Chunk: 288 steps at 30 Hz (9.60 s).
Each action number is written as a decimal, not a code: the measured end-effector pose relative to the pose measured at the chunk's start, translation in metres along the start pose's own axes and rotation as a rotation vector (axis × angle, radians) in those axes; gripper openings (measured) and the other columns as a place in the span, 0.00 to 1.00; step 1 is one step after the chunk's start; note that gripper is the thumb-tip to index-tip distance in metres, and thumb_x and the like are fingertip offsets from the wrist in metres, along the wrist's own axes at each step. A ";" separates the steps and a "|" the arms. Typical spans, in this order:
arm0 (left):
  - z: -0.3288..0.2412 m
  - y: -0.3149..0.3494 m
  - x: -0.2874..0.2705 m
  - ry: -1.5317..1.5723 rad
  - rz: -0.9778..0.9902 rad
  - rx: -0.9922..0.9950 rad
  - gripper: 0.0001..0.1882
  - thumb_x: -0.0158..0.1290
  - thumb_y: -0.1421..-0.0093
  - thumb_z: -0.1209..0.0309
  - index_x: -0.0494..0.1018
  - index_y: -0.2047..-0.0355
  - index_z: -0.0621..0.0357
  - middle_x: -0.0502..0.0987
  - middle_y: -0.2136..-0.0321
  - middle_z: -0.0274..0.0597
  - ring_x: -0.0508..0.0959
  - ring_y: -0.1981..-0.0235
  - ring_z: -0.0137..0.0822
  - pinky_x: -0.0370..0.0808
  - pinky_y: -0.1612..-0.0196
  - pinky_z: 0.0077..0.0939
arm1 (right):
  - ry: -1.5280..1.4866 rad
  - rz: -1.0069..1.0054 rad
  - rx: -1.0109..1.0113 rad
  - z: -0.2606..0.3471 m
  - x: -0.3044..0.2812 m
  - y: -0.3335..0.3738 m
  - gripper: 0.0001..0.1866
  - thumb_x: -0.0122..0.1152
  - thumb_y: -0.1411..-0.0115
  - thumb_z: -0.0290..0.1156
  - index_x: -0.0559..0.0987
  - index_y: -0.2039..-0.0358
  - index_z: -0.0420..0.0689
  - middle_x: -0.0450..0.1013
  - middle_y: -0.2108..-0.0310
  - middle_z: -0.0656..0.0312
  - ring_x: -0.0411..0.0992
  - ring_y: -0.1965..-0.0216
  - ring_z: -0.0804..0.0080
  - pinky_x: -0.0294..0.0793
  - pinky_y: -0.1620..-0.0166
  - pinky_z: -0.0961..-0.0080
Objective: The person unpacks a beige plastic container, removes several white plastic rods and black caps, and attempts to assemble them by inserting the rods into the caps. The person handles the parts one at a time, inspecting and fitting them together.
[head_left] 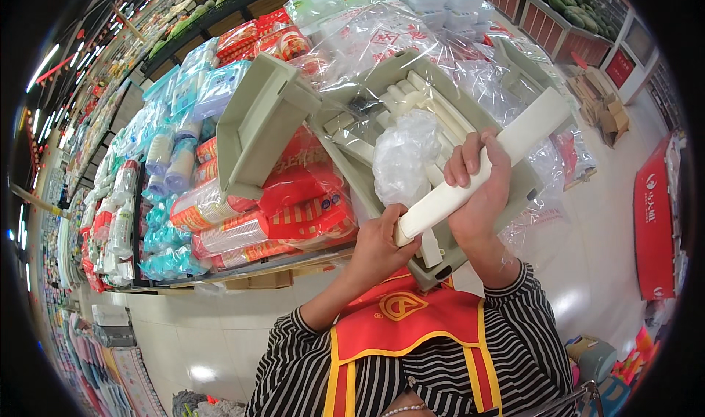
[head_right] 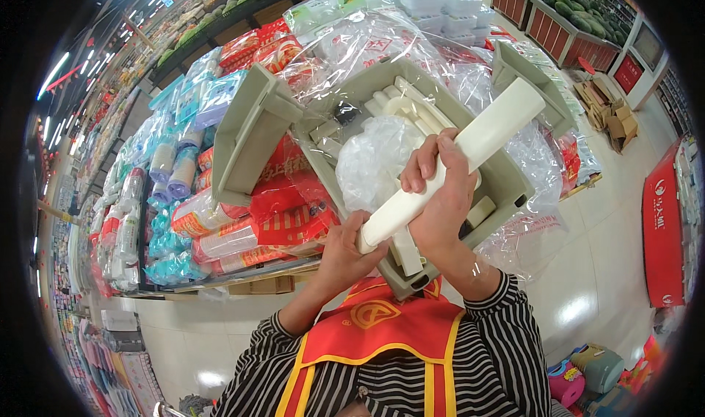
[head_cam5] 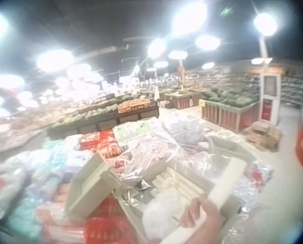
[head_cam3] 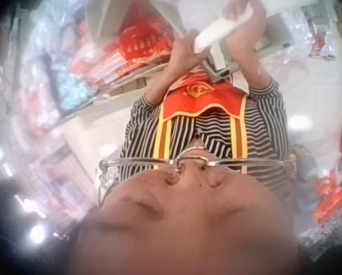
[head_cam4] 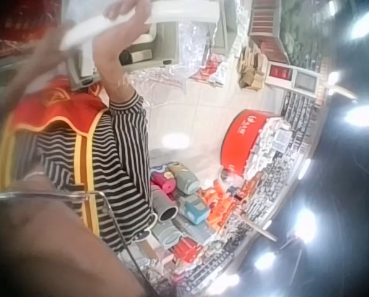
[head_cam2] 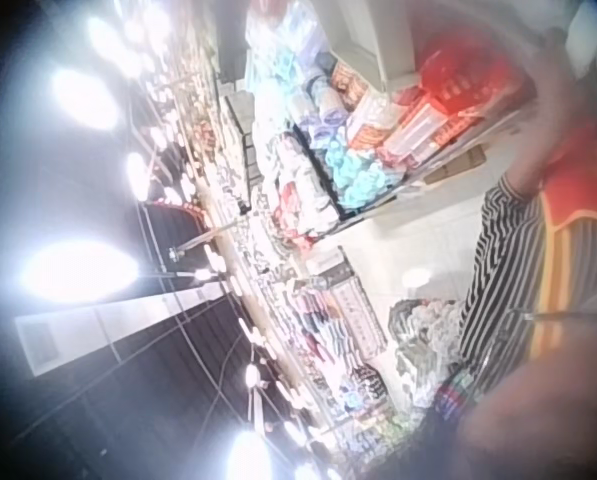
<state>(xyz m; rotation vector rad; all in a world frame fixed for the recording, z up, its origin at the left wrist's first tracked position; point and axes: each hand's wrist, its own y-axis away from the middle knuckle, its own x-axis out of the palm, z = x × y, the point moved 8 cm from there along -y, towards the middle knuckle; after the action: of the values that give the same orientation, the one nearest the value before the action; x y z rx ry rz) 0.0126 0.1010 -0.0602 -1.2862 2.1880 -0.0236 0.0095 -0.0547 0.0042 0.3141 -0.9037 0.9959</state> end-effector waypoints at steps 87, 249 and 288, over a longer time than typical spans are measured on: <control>0.052 0.037 -0.017 0.983 0.126 -0.509 0.16 0.52 0.42 0.71 0.72 0.56 0.69 0.67 0.83 0.30 0.63 0.85 0.21 0.57 0.84 0.16 | 1.005 0.740 0.187 0.013 -0.077 -0.012 0.34 0.64 0.41 0.37 0.64 0.36 0.42 0.70 0.45 0.55 0.67 0.43 0.67 0.65 0.41 0.68; 0.047 0.034 -0.024 -0.462 0.217 -0.023 0.44 0.66 0.53 0.60 0.58 0.39 0.60 0.78 0.71 0.51 0.78 0.78 0.51 0.73 0.75 0.42 | 1.799 1.762 -0.161 -0.077 0.029 0.061 0.29 0.58 0.41 0.48 0.70 0.49 0.38 0.72 0.67 0.52 0.75 0.67 0.55 0.75 0.66 0.64; 0.015 0.034 -0.019 0.032 -0.085 0.357 0.33 0.61 0.48 0.74 0.64 0.41 0.56 0.75 0.56 0.47 0.77 0.56 0.41 0.75 0.52 0.31 | 1.679 0.862 -0.257 -0.053 0.031 0.011 0.24 0.65 0.43 0.33 0.69 0.48 0.42 0.75 0.59 0.46 0.75 0.61 0.45 0.75 0.62 0.59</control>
<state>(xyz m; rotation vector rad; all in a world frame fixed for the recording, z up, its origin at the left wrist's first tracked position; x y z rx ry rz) 0.0000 0.1385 -0.0736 -1.1766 2.0374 -0.4508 0.0343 0.0015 -0.0059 -1.1263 0.4840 1.4157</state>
